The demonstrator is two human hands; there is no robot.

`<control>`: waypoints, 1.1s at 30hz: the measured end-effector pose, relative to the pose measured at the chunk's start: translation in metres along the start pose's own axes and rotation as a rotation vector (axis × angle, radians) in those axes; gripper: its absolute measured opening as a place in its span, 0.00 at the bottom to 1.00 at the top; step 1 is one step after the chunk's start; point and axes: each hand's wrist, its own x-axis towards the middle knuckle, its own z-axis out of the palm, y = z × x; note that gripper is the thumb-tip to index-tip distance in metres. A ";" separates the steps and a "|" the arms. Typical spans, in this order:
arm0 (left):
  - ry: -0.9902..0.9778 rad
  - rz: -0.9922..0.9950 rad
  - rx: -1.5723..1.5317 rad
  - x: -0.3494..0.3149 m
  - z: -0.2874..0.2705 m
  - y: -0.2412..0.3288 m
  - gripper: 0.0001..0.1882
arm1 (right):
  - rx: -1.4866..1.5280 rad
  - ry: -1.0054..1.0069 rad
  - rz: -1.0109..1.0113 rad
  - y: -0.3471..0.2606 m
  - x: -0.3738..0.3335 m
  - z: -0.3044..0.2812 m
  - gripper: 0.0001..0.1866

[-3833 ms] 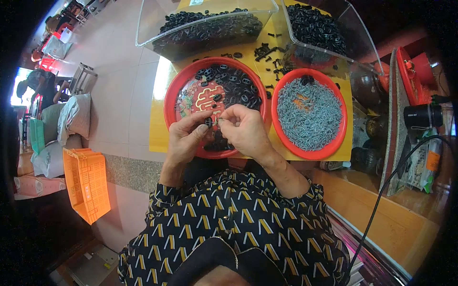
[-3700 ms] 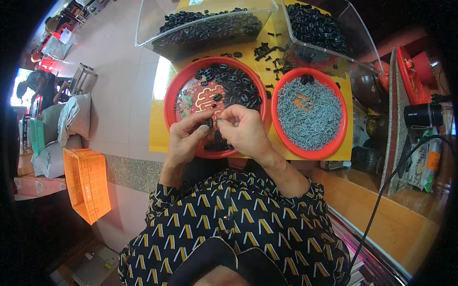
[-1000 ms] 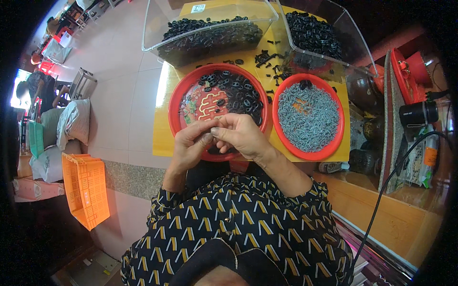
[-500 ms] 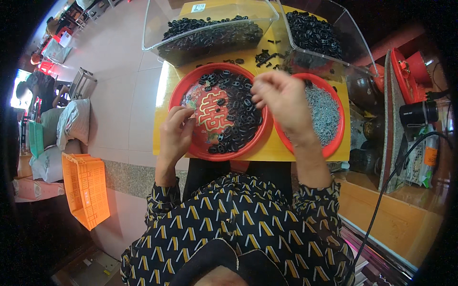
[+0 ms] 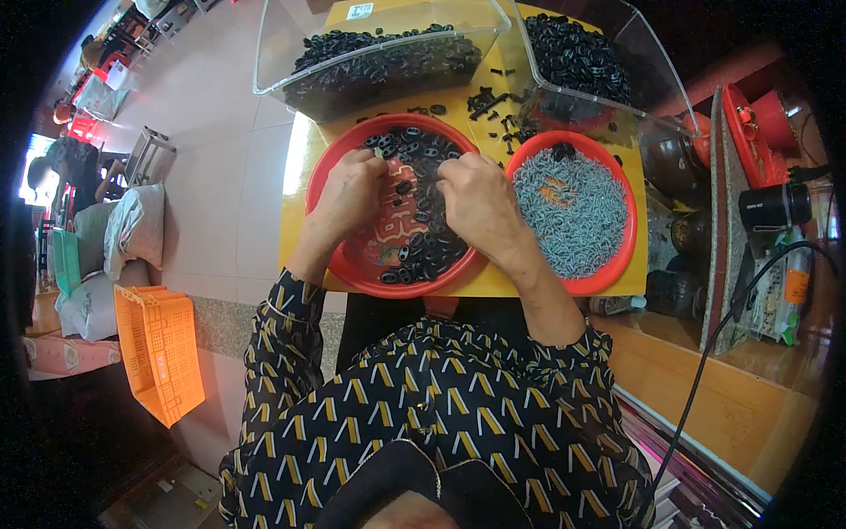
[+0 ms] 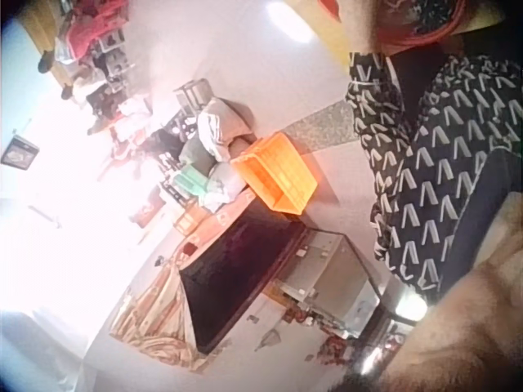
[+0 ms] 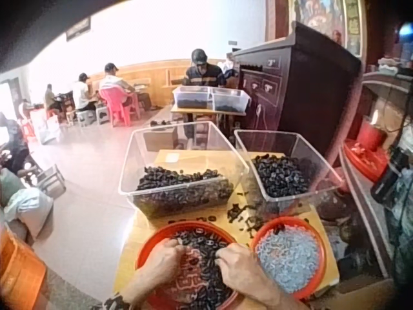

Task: The person assembles small black padlocks by hand, inserting metal pins into lock bodies and placing the completed units into a red tray. The process is repeated continuously with components drawn from nearby containers.

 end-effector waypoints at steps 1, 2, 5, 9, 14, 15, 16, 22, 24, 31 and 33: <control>0.008 0.016 0.020 0.000 0.002 -0.002 0.04 | -0.010 0.001 0.002 0.002 0.000 -0.001 0.03; 0.016 0.031 0.042 -0.001 0.004 -0.003 0.03 | -0.020 0.002 0.004 0.003 -0.001 -0.001 0.03; -0.023 0.046 0.165 -0.001 0.006 -0.004 0.09 | -0.058 -0.043 -0.069 0.001 0.000 0.001 0.02; -0.008 0.051 0.130 -0.001 0.002 0.000 0.09 | -0.081 -0.087 -0.131 -0.001 0.000 0.002 0.02; 0.084 -0.123 -0.117 -0.019 -0.014 0.005 0.02 | -0.127 -0.351 -0.154 -0.005 -0.011 -0.013 0.04; 0.124 -0.133 -0.179 -0.023 -0.015 0.007 0.02 | -0.138 -0.361 -0.181 -0.006 -0.014 -0.010 0.03; 0.163 -0.143 -0.241 -0.027 -0.016 0.008 0.02 | -0.149 -0.372 -0.207 -0.007 -0.017 -0.004 0.03; 0.305 -0.169 -0.508 -0.045 -0.017 0.015 0.06 | -0.116 -0.260 -0.188 -0.011 -0.007 -0.005 0.04; 0.266 -0.258 -0.574 -0.049 -0.019 0.017 0.07 | -0.124 -0.206 -0.179 -0.011 0.002 -0.004 0.05; 0.235 -0.402 -0.745 -0.055 -0.016 0.025 0.03 | -0.320 -0.283 -0.188 -0.012 0.015 0.027 0.05; 0.226 -0.417 -0.780 -0.057 -0.018 0.026 0.03 | -0.345 -0.289 -0.188 -0.012 0.016 0.031 0.05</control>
